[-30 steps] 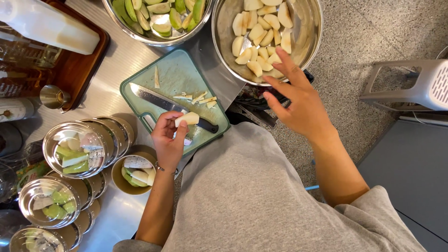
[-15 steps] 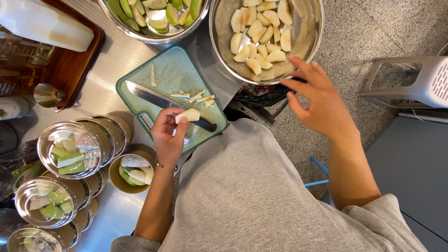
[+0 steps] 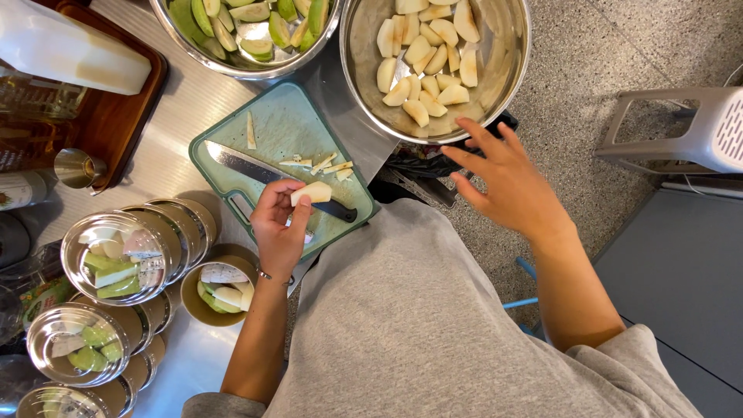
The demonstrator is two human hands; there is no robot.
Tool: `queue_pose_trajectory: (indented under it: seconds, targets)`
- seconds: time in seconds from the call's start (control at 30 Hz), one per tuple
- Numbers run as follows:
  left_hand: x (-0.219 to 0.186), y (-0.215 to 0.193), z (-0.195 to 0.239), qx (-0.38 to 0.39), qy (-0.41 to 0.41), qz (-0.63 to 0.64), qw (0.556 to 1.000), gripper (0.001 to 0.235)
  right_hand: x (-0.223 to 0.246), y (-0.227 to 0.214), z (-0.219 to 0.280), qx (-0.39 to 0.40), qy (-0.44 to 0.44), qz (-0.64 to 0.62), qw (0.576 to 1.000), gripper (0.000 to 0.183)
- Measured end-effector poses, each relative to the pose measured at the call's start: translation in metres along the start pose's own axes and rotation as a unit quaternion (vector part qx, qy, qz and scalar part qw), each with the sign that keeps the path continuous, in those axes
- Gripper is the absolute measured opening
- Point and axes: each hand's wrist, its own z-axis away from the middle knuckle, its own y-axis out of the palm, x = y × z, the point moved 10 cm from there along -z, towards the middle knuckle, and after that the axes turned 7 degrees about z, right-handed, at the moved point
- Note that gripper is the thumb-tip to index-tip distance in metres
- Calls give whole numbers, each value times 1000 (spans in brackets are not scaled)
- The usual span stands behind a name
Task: The person slices green and white fruits on a cutting board using a knife, then places the pieces into paper cups. They also handle plastic lids and arrange the cups on a stainless steel counter.
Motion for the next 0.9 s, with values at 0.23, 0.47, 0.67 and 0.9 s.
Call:
queue_pose_trajectory:
  seconds: [0.23, 0.47, 0.67, 0.9]
  targets:
    - [3, 3, -1, 4, -12, -4, 1000, 19, -7, 9, 6, 7, 20, -26, 999, 35]
    - [2, 4, -4, 5, -10, -6, 1000, 19, -26, -1, 8, -26, 36, 19, 999, 32]
    - [-1, 4, -3, 3, -6, 0, 1000, 20, -40, -22, 5, -103, 62, 29, 992, 33]
    - [-1, 2, -3, -1, -2, 2, 1000, 19, -46, -34, -1, -152, 85, 27, 984, 38]
